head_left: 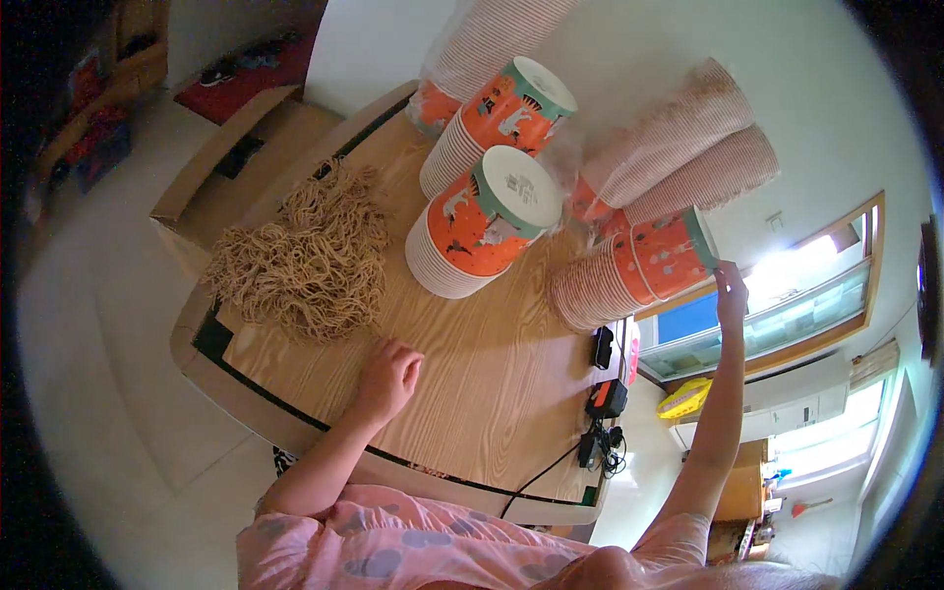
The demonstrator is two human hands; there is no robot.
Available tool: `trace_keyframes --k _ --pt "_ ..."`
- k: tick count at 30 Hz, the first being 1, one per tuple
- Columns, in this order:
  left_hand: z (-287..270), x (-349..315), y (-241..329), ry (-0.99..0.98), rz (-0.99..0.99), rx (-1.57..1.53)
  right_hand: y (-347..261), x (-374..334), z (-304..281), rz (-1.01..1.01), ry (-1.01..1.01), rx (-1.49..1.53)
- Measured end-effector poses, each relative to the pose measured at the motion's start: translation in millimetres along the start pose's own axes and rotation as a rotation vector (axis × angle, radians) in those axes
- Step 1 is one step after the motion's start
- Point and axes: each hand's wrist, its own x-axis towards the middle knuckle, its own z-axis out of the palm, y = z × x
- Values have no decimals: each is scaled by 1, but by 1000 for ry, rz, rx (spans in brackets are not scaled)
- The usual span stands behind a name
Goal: Attaching string handles to printed paper buckets for packaging.
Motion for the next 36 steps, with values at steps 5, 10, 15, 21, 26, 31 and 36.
trace_keyframes --k 5,10,15,21,26,31,36 --pt "1 0 -1 12 15 9 -4 -1 8 -1 -24 33" --pt "-2 1 3 19 30 36 0 -5 16 2 -14 59" --pt "-4 1 3 3 30 40 9 -7 21 10 -23 21" --pt "-1 0 0 12 20 15 5 -7 22 -17 -43 46" --pt "-3 1 3 12 21 14 1 -9 23 -32 -24 36" --pt "-2 1 3 16 29 12 -2 -14 28 -4 -19 36" --pt "0 -2 2 10 -12 -6 -6 -21 33 -3 -17 7"
